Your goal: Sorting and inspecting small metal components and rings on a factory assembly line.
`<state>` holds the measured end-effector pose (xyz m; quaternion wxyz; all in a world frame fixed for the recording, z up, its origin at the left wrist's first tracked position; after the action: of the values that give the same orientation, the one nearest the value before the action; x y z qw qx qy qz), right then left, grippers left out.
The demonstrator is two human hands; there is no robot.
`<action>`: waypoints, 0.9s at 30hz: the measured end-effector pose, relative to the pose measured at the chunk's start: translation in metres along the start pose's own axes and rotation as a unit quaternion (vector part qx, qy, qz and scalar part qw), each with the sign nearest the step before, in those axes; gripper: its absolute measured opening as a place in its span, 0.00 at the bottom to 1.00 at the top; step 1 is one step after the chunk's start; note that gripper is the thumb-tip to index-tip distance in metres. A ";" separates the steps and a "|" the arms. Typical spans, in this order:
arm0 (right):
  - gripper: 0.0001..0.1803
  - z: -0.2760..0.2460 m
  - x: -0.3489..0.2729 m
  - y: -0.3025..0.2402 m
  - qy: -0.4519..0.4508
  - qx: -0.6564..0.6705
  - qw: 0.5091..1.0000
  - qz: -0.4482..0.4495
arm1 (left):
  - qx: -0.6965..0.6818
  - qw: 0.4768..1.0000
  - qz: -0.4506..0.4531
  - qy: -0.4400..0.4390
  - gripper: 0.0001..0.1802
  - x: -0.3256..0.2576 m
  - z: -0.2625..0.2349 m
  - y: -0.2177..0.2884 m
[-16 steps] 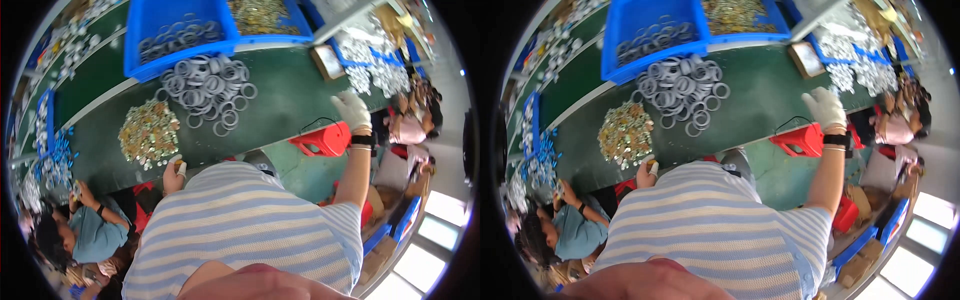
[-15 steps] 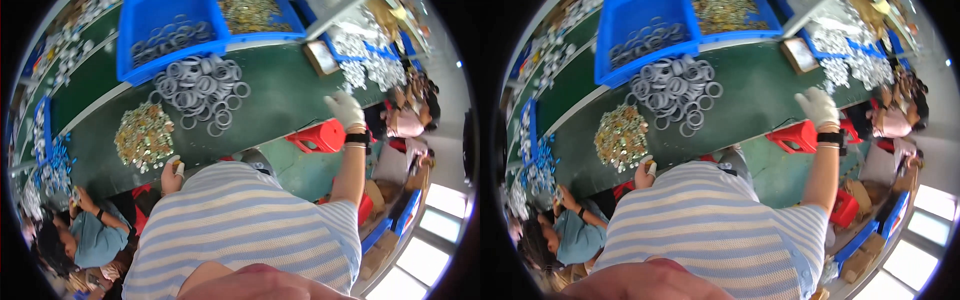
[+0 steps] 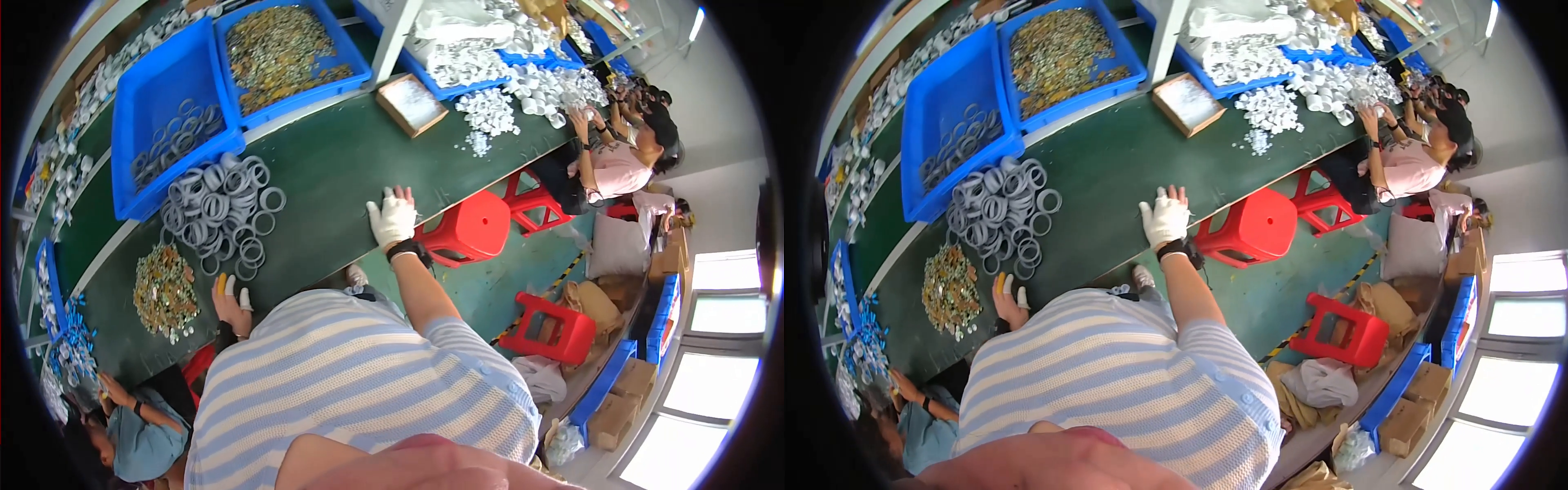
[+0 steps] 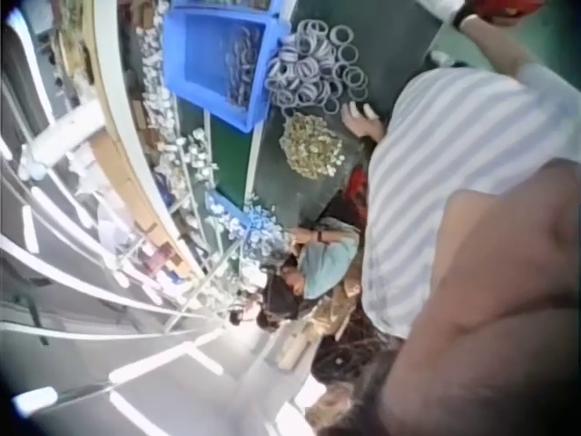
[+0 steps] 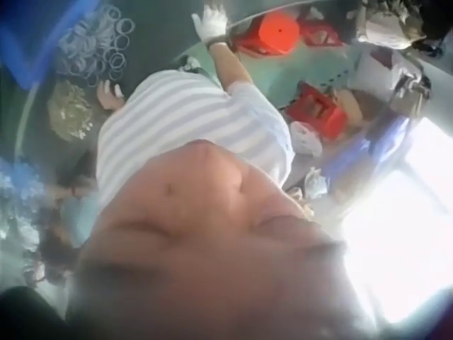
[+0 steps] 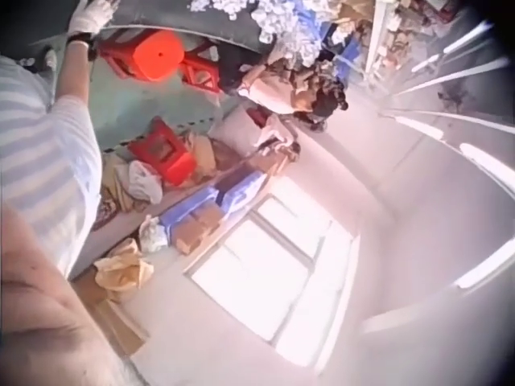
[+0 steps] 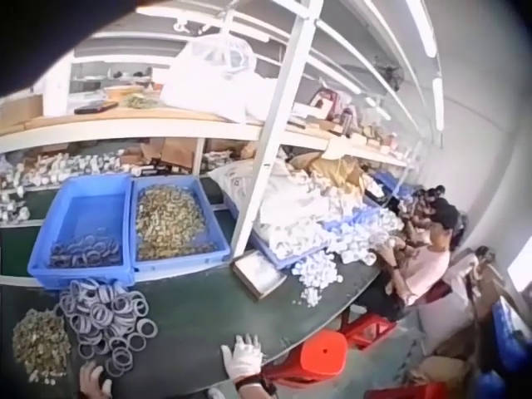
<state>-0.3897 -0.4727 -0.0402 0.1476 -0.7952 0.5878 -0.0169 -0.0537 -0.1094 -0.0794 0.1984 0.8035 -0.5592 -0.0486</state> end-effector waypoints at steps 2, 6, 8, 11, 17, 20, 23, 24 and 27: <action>0.33 0.005 0.002 0.008 0.043 -0.016 0.998 -0.038 | 0.012 1.000 0.009 -0.001 0.28 0.012 0.007 0.004; 0.33 0.007 0.012 0.012 0.042 -0.039 0.994 -0.089 | 0.031 0.999 0.006 0.002 0.28 0.004 0.029 -0.012; 0.33 0.010 0.014 0.010 0.011 -0.039 0.996 -0.083 | 0.059 0.998 -0.012 0.010 0.28 0.003 0.033 -0.013; 0.33 0.012 0.022 0.009 -0.021 -0.056 0.990 -0.125 | 0.049 0.998 -0.012 0.033 0.28 0.002 0.036 -0.015; 0.33 -0.001 0.049 -0.001 -0.087 -0.081 0.982 -0.146 | 0.060 0.996 -0.038 0.053 0.29 0.001 0.033 -0.014; 0.33 -0.003 0.055 0.001 -0.086 -0.082 0.982 -0.145 | 0.041 0.997 -0.062 0.037 0.30 -0.001 0.042 -0.021; 0.33 -0.001 0.055 -0.002 -0.078 -0.077 0.982 -0.154 | 0.003 0.997 -0.063 0.036 0.30 -0.002 0.040 -0.025; 0.33 -0.002 0.055 -0.002 -0.075 -0.072 0.981 -0.162 | 0.007 0.997 -0.065 0.030 0.30 -0.001 0.041 -0.024; 0.33 -0.001 0.056 0.000 -0.084 -0.075 0.981 -0.158 | -0.005 0.997 -0.073 0.027 0.30 -0.002 0.043 -0.026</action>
<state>-0.3726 -0.5256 -0.0479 0.1322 -0.8856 0.4396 0.0706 -0.0446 -0.1111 -0.1287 0.2134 0.8424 -0.4928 -0.0438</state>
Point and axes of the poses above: each hand's wrist, its own x-axis towards the middle knuckle, its own z-axis out of the palm, y = z × x, the point moved 5 cm from there along x, towards the middle knuckle, and after that the axes turned 10 degrees about -y, right-handed, at the moved point
